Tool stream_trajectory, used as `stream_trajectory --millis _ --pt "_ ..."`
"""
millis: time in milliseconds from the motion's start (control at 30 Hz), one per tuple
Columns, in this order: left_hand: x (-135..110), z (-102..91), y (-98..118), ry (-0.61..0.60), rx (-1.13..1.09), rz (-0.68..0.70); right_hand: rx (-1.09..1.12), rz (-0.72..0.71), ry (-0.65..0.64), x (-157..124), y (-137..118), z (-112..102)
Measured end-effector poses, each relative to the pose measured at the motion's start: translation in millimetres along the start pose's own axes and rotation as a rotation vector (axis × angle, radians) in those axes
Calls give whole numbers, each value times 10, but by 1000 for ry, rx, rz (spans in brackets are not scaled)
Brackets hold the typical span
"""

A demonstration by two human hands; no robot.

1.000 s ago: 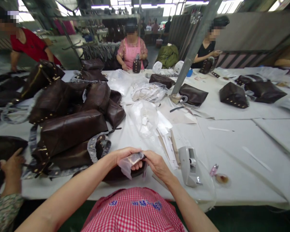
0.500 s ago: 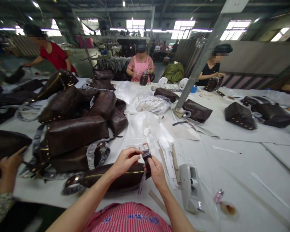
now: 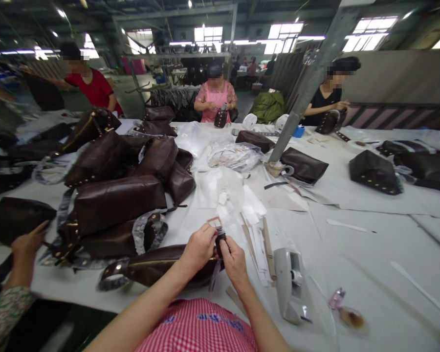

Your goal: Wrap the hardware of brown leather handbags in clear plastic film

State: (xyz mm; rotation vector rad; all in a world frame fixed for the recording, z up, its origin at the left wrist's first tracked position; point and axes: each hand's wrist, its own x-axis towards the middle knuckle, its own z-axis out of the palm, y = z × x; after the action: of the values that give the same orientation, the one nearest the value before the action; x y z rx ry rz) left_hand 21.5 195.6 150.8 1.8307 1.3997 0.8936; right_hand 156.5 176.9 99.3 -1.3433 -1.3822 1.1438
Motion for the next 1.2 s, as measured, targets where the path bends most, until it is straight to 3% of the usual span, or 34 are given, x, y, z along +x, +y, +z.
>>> stream_trajectory --millis 300,533,700,967,1100,1200 --pt "103 -9 -81 -141 376 140 -126 -43 23 2 -35 26" --pt "82 -18 -103 -109 469 195 -358 -145 42 16 -88 46" --pt "31 -51 -140 -134 632 321 -502 -199 64 -24 -86 116" --pt "-31 24 -274 93 806 570 -282 -133 120 -44 -74 143" --pt "-12 57 -240 108 812 538 -254 -158 118 -37 -49 122" --pt "-16 49 -203 53 778 491 -192 -134 127 -34 -44 111"
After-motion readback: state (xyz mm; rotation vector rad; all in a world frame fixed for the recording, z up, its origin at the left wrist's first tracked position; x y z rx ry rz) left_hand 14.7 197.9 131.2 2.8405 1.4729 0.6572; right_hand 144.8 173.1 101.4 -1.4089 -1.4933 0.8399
